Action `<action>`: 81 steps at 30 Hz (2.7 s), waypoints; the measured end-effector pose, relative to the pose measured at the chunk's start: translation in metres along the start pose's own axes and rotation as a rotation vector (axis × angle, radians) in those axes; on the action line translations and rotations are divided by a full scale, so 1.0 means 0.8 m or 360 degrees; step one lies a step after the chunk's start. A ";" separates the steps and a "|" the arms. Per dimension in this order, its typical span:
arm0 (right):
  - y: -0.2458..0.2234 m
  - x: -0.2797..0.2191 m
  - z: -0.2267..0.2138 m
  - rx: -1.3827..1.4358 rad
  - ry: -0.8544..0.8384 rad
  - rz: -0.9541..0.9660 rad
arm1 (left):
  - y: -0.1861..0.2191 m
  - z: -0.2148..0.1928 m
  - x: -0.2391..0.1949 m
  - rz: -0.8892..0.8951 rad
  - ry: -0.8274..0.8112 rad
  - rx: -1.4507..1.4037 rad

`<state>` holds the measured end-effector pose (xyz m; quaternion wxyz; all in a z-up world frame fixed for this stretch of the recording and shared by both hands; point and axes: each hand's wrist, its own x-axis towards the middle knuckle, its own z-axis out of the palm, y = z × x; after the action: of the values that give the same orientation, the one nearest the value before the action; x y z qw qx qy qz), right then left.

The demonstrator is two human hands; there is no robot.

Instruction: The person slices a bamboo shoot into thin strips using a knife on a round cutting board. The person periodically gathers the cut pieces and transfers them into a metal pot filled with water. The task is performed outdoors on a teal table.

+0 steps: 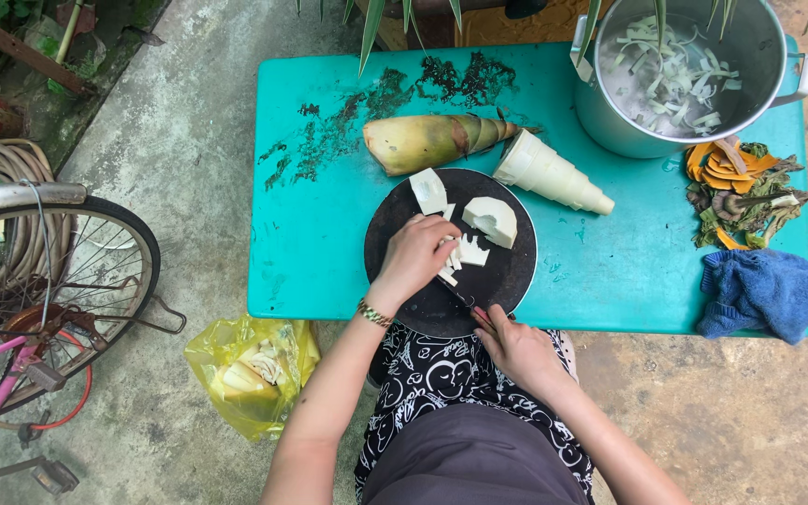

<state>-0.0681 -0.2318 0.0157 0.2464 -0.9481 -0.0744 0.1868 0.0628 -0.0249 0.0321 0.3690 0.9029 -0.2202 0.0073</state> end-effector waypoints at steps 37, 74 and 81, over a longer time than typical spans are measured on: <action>0.005 -0.042 0.035 0.0428 0.0217 0.0028 | -0.003 0.030 -0.105 -0.0364 0.0650 0.0250; -0.030 -0.063 0.035 0.0033 0.0028 0.0062 | 0.001 0.008 -0.094 -0.0582 0.0408 -0.0039; -0.016 -0.024 0.093 -0.0249 0.0116 0.0014 | -0.009 0.011 -0.100 -0.0565 0.0405 -0.0133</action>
<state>-0.1151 -0.1924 -0.0318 0.1733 -0.9709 -0.0754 0.1469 -0.0082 0.0051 0.0071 0.4265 0.9032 -0.0094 0.0471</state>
